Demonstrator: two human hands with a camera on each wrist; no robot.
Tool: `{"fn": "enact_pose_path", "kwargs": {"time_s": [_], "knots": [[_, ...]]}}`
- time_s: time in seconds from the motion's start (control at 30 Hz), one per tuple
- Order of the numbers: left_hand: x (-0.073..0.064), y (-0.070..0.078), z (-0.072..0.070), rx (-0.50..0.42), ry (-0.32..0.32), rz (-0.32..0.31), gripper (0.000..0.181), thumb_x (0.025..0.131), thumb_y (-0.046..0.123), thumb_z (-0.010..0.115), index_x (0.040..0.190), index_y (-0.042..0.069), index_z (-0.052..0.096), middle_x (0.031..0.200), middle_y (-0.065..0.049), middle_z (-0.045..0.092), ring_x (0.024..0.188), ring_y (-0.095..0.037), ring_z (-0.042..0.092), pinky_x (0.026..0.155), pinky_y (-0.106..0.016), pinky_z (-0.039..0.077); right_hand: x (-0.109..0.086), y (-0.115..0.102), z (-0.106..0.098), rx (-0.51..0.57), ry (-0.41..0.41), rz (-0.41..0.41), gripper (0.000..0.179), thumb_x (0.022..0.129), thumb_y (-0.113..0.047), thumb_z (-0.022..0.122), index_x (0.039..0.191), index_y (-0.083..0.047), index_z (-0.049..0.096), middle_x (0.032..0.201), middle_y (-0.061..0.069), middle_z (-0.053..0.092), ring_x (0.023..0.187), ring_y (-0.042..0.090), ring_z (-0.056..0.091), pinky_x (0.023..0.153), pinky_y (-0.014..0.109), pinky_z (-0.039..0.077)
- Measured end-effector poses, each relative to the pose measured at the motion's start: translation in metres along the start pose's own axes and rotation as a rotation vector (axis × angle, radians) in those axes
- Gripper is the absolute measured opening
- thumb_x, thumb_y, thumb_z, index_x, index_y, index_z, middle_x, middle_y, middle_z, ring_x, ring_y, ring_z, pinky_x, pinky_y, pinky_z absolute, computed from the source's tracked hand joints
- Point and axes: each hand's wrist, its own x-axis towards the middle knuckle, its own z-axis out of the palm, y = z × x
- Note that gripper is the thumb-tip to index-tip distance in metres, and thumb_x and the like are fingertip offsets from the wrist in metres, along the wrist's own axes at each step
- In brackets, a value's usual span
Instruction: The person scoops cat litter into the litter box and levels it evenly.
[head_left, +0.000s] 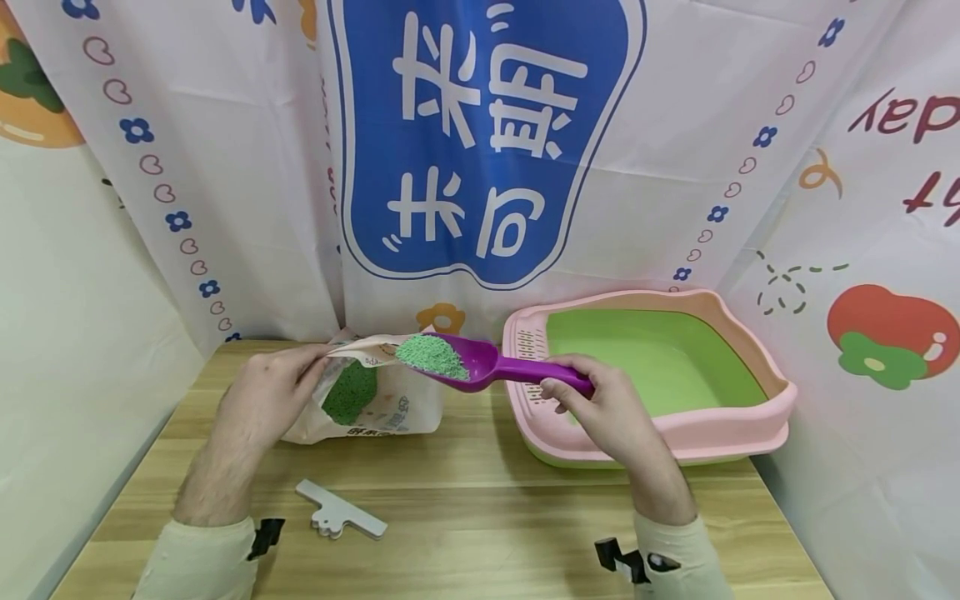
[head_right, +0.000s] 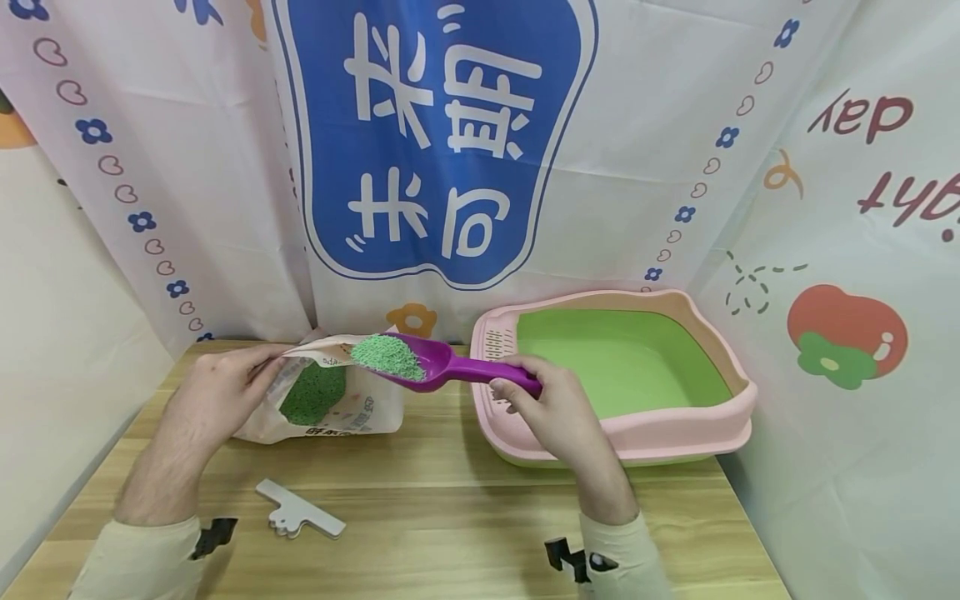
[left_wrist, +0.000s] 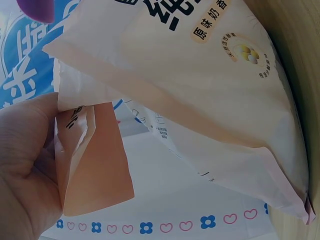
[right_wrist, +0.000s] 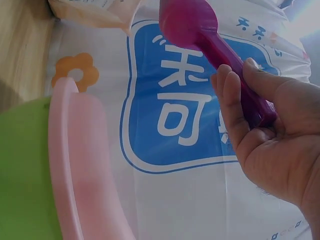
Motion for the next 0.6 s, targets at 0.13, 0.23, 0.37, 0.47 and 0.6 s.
{"fn": "enact_pose_path", "kwargs": {"time_s": [0.13, 0.23, 0.37, 0.47, 0.6], "knots": [[0.000, 0.000, 0.000, -0.001, -0.011, -0.007, 0.025, 0.114, 0.009, 0.076, 0.137, 0.005, 0.084, 0.124, -0.028, 0.087, 0.089, -0.043, 0.087, 0.076, -0.064, 0.071, 0.002, 0.005, -0.007, -0.004, 0.023, 0.019, 0.030, 0.115, -0.014, 0.077, 0.140, 0.001, 0.078, 0.106, 0.018, 0.089, 0.081, 0.012, 0.078, 0.066, 0.025, 0.063], [0.000, 0.000, 0.000, -0.004, -0.011, -0.008, 0.025, 0.113, 0.008, 0.076, 0.137, 0.005, 0.084, 0.125, -0.028, 0.087, 0.091, -0.044, 0.088, 0.077, -0.065, 0.071, 0.003, 0.009, -0.012, -0.016, 0.045, 0.039, 0.031, 0.115, -0.016, 0.078, 0.141, 0.000, 0.079, 0.107, 0.017, 0.089, 0.081, 0.012, 0.078, 0.062, 0.024, 0.058], [0.000, 0.000, 0.001, -0.005, -0.002, -0.001, 0.025, 0.113, 0.008, 0.077, 0.136, 0.004, 0.084, 0.126, -0.028, 0.087, 0.097, -0.048, 0.088, 0.082, -0.068, 0.071, 0.004, 0.013, -0.018, -0.030, 0.077, 0.056, 0.031, 0.115, -0.018, 0.078, 0.140, -0.001, 0.079, 0.108, 0.018, 0.089, 0.082, 0.013, 0.078, 0.058, 0.024, 0.051], [0.000, 0.000, 0.000, -0.005, 0.001, 0.000, 0.025, 0.113, 0.008, 0.076, 0.136, 0.004, 0.084, 0.126, -0.028, 0.087, 0.100, -0.050, 0.088, 0.086, -0.070, 0.071, 0.005, 0.018, -0.022, -0.030, 0.096, 0.064, 0.030, 0.116, -0.019, 0.077, 0.139, 0.001, 0.079, 0.110, 0.020, 0.090, 0.083, 0.011, 0.078, 0.061, 0.024, 0.053], [0.000, 0.000, 0.000, -0.005, -0.006, -0.005, 0.025, 0.114, 0.008, 0.076, 0.137, 0.005, 0.084, 0.128, -0.028, 0.086, 0.103, -0.051, 0.088, 0.088, -0.071, 0.071, 0.006, 0.026, -0.028, -0.025, 0.114, 0.081, 0.031, 0.117, -0.018, 0.075, 0.139, 0.002, 0.078, 0.112, 0.022, 0.089, 0.086, 0.008, 0.080, 0.069, 0.022, 0.059]]}}
